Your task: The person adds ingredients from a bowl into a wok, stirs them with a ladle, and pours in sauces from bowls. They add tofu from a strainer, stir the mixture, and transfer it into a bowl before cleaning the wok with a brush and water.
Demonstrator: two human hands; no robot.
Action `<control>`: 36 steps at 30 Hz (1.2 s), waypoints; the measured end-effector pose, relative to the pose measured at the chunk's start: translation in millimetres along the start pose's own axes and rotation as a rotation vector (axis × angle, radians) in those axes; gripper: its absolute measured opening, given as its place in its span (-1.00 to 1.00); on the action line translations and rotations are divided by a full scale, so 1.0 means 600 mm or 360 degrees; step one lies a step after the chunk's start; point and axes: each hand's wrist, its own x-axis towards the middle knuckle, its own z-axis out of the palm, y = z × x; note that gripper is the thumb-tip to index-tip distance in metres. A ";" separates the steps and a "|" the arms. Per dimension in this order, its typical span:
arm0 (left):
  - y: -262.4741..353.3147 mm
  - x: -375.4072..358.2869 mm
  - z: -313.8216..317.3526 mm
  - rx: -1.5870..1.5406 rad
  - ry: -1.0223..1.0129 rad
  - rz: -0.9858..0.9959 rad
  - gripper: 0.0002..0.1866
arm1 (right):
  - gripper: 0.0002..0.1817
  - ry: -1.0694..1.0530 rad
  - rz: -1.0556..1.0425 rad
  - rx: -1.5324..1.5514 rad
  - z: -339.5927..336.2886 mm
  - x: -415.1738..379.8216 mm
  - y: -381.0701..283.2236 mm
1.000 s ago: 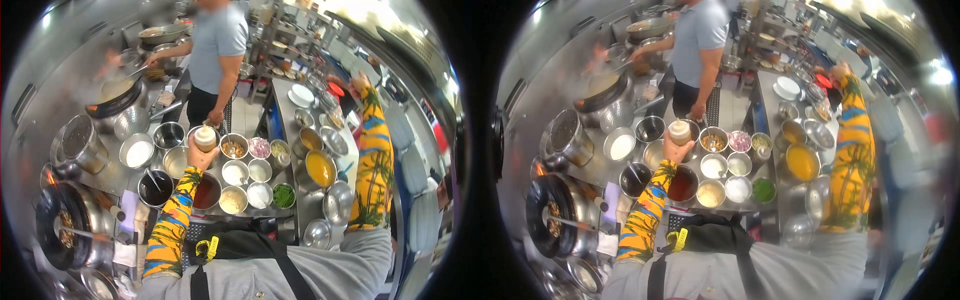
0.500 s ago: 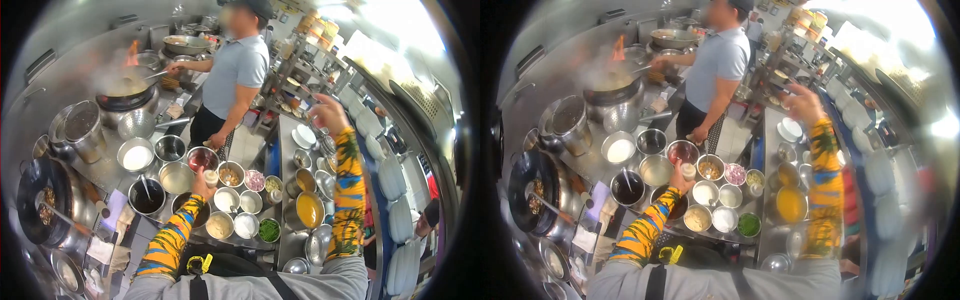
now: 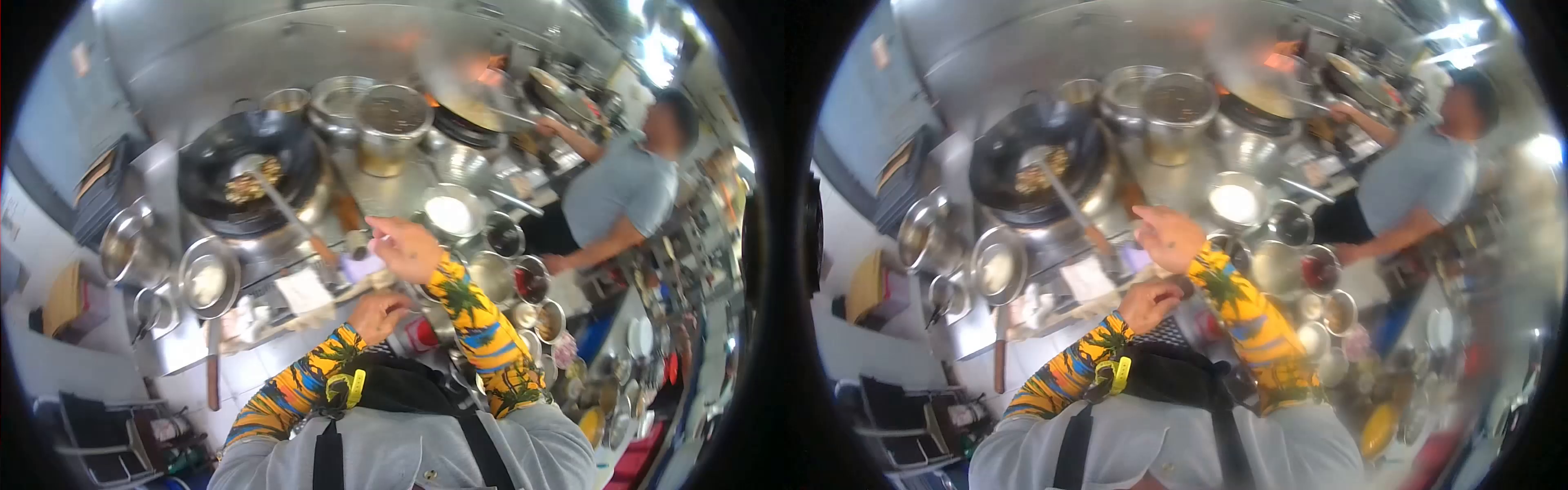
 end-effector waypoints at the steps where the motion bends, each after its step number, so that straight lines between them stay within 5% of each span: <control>1: -0.027 -0.021 -0.031 -0.0004 -0.0055 0.0026 -0.82 | -0.36 0.0015 -0.0133 -0.0329 0.071 0.035 0.013; 4: -0.042 -0.068 -0.131 0.0021 0.0066 -0.0260 -0.81 | -0.17 -0.0640 0.0279 -0.0499 0.147 0.128 -0.060; 6: -0.067 -0.100 -0.176 -0.0039 0.0093 -0.0701 -0.79 | -0.13 -0.0685 0.0352 -0.0529 0.207 0.158 -0.047; 11: -0.131 -0.113 -0.249 0.0286 0.0472 -0.0459 -0.82 | -0.11 -0.0405 0.0245 -0.0194 0.287 0.193 0.006; 12: -0.134 -0.104 -0.262 0.0385 0.0524 -0.0381 -0.83 | -0.13 -0.0206 -0.0040 -0.0031 0.285 0.200 0.002; 16: -0.149 -0.073 -0.313 0.0699 0.0814 -0.0202 -0.87 | -0.20 -0.0509 0.0727 0.1252 0.243 0.179 -0.043; 19: -0.175 -0.015 -0.372 0.1040 0.1012 0.0062 -0.86 | -0.21 -0.0589 0.0841 0.1599 0.229 0.206 0.007; 23: -0.225 0.035 -0.399 0.1479 0.0801 -0.0044 -0.85 | -0.19 -0.0444 0.0679 0.0984 0.233 0.249 0.003; 30: -0.307 0.061 -0.393 0.1579 0.0685 -0.0026 -0.76 | -0.19 -0.0716 0.0941 0.1736 0.176 0.221 0.033; 33: -0.217 0.059 -0.393 0.1461 0.0834 0.0140 -0.74 | -0.20 -0.0665 0.0688 0.1129 0.130 0.271 0.058; 36: -0.243 0.069 -0.393 0.1447 0.0704 -0.0093 -0.74 | -0.21 -0.0401 0.0602 0.0832 0.202 0.287 0.042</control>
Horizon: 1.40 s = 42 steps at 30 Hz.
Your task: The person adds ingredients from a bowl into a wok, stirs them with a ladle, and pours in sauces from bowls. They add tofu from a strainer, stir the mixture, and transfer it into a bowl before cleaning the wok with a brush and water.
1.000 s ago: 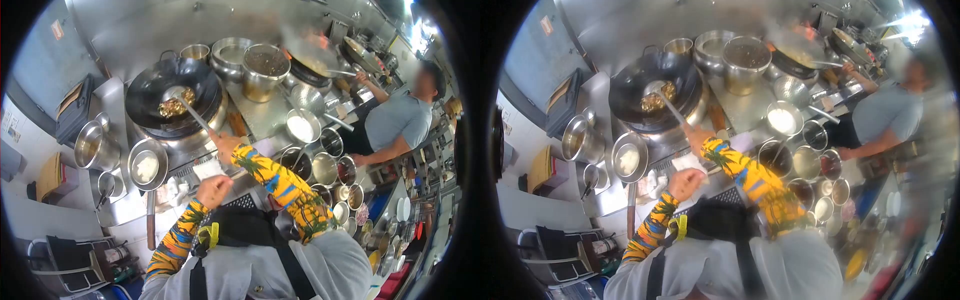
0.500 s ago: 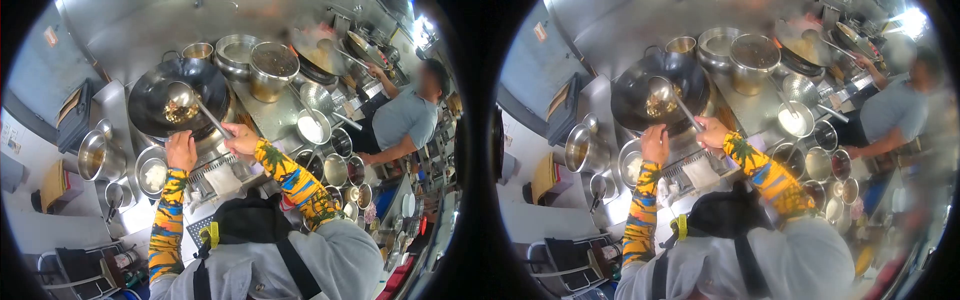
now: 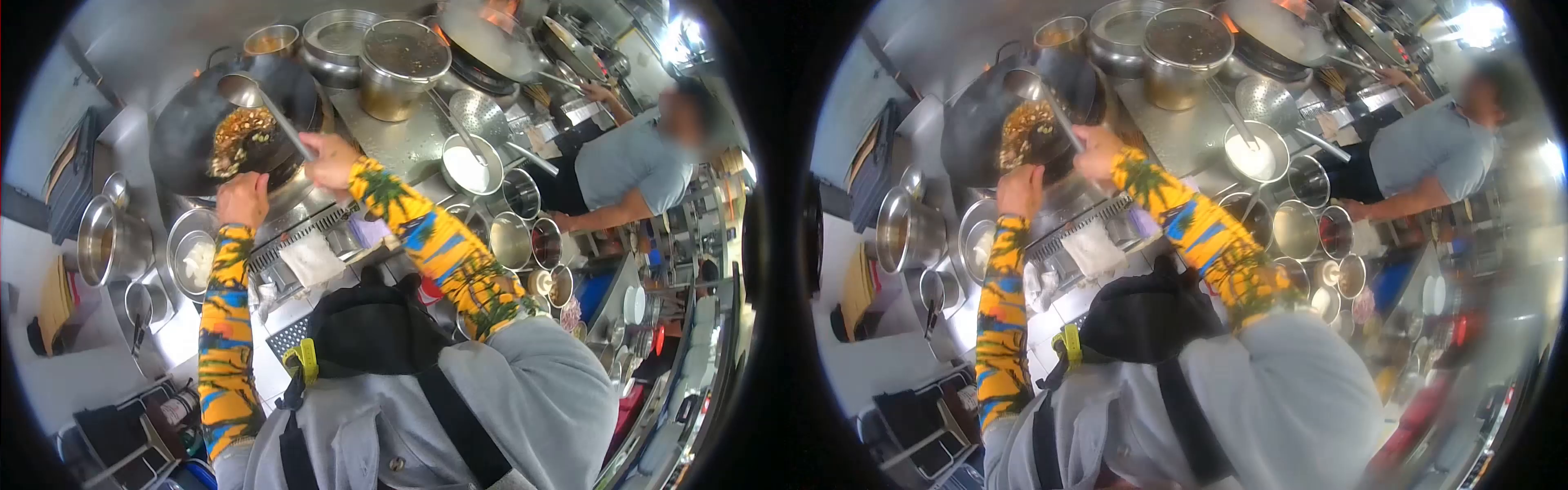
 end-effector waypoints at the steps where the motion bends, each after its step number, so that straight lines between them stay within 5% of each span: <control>1: -0.003 -0.014 0.013 0.0001 -0.0007 -0.0015 -0.74 | -0.21 0.0084 -0.0022 0.0101 0.030 -0.013 -0.018; 4: -0.002 -0.010 0.012 -0.0014 0.0158 0.0048 -0.73 | -0.23 -0.0057 -0.0009 -0.0001 0.047 -0.068 -0.011; 10: -0.003 -0.012 0.019 0.0028 0.0046 -0.0109 -0.77 | -0.28 -0.0451 0.0319 0.0830 -0.017 -0.077 -0.010; 17: 0.001 -0.018 0.028 -0.0015 0.0116 -0.0196 -0.77 | -0.24 0.0304 -0.0018 0.0105 -0.011 0.006 0.043; 23: 0.016 0.002 0.015 -0.0069 0.0088 -0.0178 -0.77 | -0.22 -0.0187 0.0233 0.0719 0.003 -0.026 0.000; 29: 0.032 -0.020 0.003 -0.0048 0.0165 -0.0199 -0.79 | -0.16 0.0123 0.0092 0.0504 -0.004 0.066 0.017; 35: 0.017 -0.007 0.004 -0.0008 0.0132 -0.0182 -0.77 | -0.17 -0.0407 0.0095 0.0666 0.047 -0.012 0.000; 40: 0.008 -0.006 0.030 -0.0022 0.0134 -0.0260 -0.78 | -0.17 -0.0458 0.0413 0.0962 -0.018 -0.045 -0.008; 42: 0.015 -0.012 0.017 -0.0048 0.0162 -0.0228 -0.78 | -0.21 -0.0306 0.0242 0.0694 -0.037 -0.037 -0.003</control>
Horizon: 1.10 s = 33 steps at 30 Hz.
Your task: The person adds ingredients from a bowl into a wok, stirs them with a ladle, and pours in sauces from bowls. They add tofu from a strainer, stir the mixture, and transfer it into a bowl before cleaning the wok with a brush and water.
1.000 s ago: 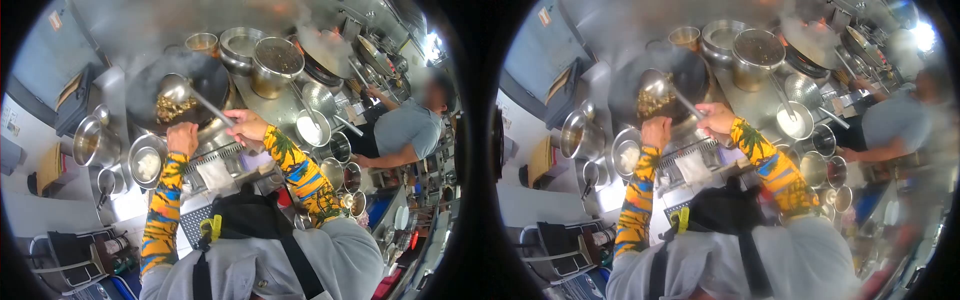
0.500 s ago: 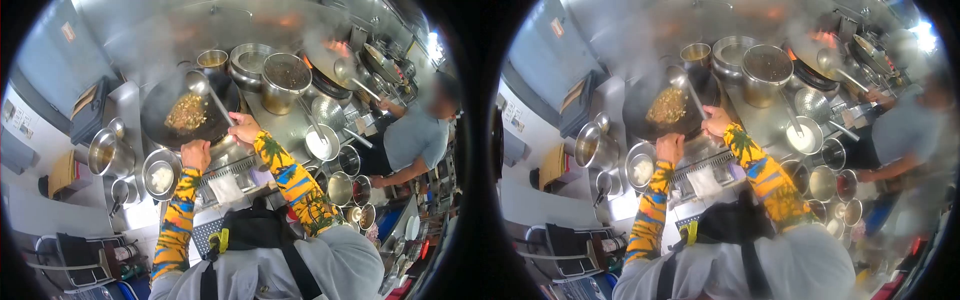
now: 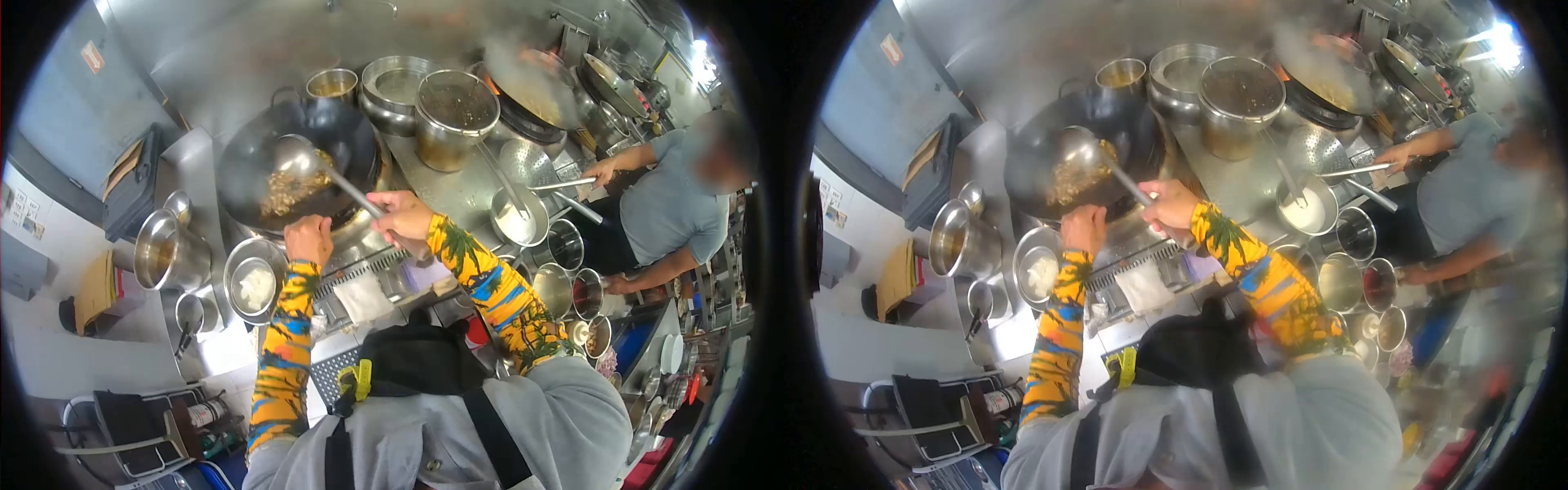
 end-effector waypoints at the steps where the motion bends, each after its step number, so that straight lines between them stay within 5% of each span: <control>1: 0.006 0.008 -0.009 -0.0019 0.0016 0.0023 -0.79 | -0.23 0.0085 -0.0142 -0.0152 -0.007 0.011 0.010; 4: -0.007 -0.007 0.005 -0.0011 -0.0082 -0.0025 -0.80 | -0.23 0.0487 -0.0216 -0.0568 -0.002 0.022 0.041; 7: -0.022 0.007 0.014 -0.0018 -0.0091 -0.0038 -0.78 | -0.31 0.0499 -0.0115 -0.0790 0.036 -0.010 0.031; 8: -0.015 0.012 0.008 -0.0020 -0.0133 -0.0035 -0.77 | -0.33 0.0573 -0.0690 -0.1243 0.021 0.016 0.088; 10: -0.013 0.014 0.006 0.0086 -0.0264 -0.0047 -0.73 | -0.27 0.0730 -0.1128 -0.1160 0.040 -0.003 0.144; 12: -0.081 0.000 0.064 0.0005 -0.0130 0.0103 -0.78 | -0.16 0.0647 -0.1031 -0.1060 0.058 -0.048 0.170; 14: -0.062 0.014 0.043 0.0207 -0.0418 -0.0119 -0.73 | -0.13 0.0689 -0.0746 -0.1107 0.073 -0.043 0.230; 16: -0.059 0.017 0.027 0.0176 -0.0404 0.0059 -0.70 | -0.11 0.0767 -0.0683 -0.1047 0.092 -0.052 0.267; 18: -0.050 0.017 0.028 0.0133 -0.0263 0.0142 -0.70 | -0.10 0.0802 -0.0675 -0.0993 0.105 -0.110 0.254; 21: -0.028 0.003 0.015 0.0108 -0.0123 0.0130 -0.73 | -0.14 0.1134 -0.1306 -0.0799 0.123 -0.209 0.268; 23: 0.016 -0.010 0.004 0.0058 0.0178 0.0203 -0.72 | -0.20 0.0793 -0.0907 -0.0305 0.110 -0.350 0.226; 25: 0.046 -0.036 -0.005 0.0124 0.0467 0.0679 -0.69 | -0.27 0.0839 -0.0861 -0.0249 0.097 -0.457 0.222; 27: 0.082 -0.105 0.022 -0.0335 0.0165 0.0376 -0.75 | -0.27 0.0988 -0.0520 -0.0296 0.105 -0.562 0.226; 29: 0.185 -0.190 0.044 -0.0578 -0.0148 0.0246 -0.80 | -0.31 0.1382 -0.0978 -0.0655 0.112 -0.624 0.294; 31: 0.292 -0.282 0.078 -0.1006 -0.0466 0.0347 -0.84 | -0.39 0.1173 -0.0448 0.0288 0.149 -0.743 0.279; 33: 0.422 -0.361 0.081 -0.1166 -0.0779 0.0491 -0.87 | -0.43 0.1187 -0.0397 0.0706 0.177 -0.833 0.300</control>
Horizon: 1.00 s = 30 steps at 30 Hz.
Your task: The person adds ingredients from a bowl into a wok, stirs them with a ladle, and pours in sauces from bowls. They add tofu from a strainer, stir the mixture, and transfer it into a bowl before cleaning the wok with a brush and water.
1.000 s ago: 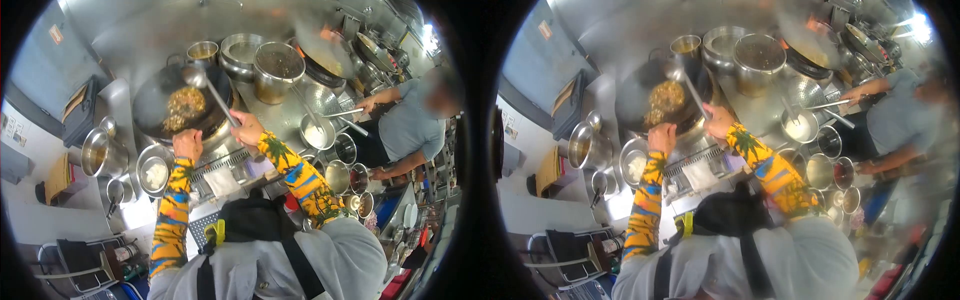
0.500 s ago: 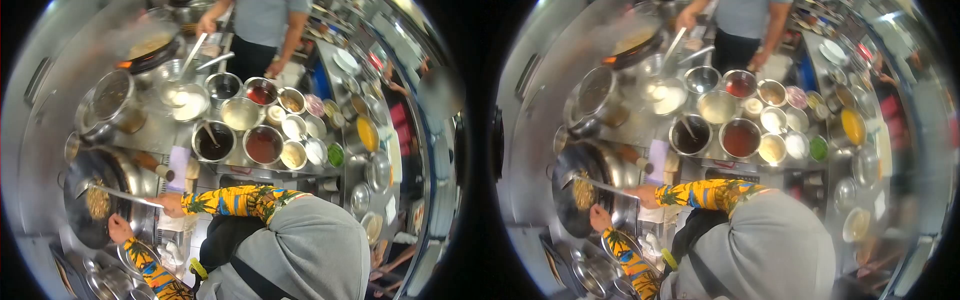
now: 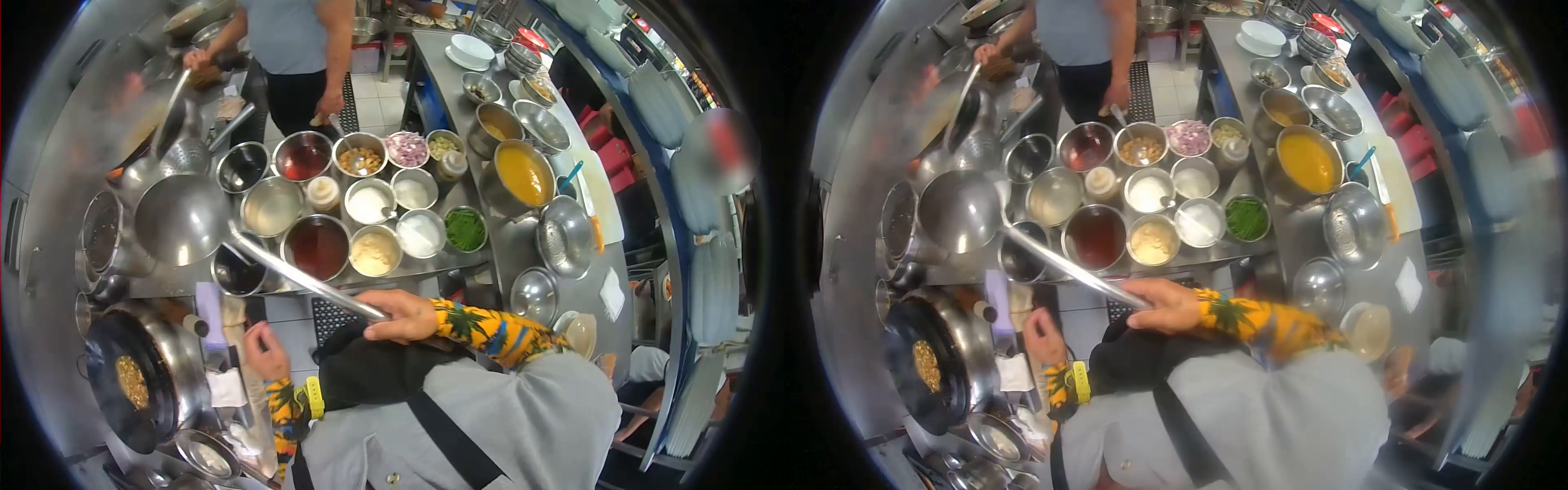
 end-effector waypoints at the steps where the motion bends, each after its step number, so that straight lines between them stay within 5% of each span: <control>1: 0.046 -0.006 0.049 -0.0088 -0.0152 -0.0032 -0.88 | -0.42 0.0080 0.0078 -0.0012 -0.021 -0.037 -0.004; 8: 0.291 0.029 0.339 -0.0395 -0.0886 0.0666 -0.80 | -0.47 0.0540 0.0046 0.0179 -0.121 -0.229 -0.008; 14: 0.424 0.062 0.540 -0.0608 -0.1020 0.0852 -0.72 | -0.44 0.1013 -0.0095 0.0154 -0.140 -0.338 0.014; 18: 0.456 0.032 0.500 -0.0814 -0.1166 0.0721 -0.71 | -0.43 0.1124 -0.0231 0.0334 -0.148 -0.349 0.035; 19: 0.446 0.025 0.487 -0.0880 -0.0986 0.0773 -0.75 | -0.43 0.1092 -0.0244 0.0346 -0.152 -0.341 0.031; 22: 0.390 0.019 0.417 -0.0838 -0.1035 0.0379 -0.78 | -0.38 0.0911 -0.0219 0.0257 -0.172 -0.299 0.017; 24: 0.333 0.039 0.364 -0.0601 -0.0841 0.0168 -0.81 | -0.35 0.0693 -0.0196 0.0284 -0.179 -0.247 -0.005; 28: 0.179 0.152 0.249 -0.0157 -0.0228 0.0213 -0.86 | -0.24 0.0446 -0.0176 0.0098 -0.177 -0.088 -0.069; 30: 0.102 0.217 0.189 0.0329 -0.0175 0.0266 -0.86 | -0.27 0.0466 -0.0194 -0.0091 -0.184 0.014 -0.078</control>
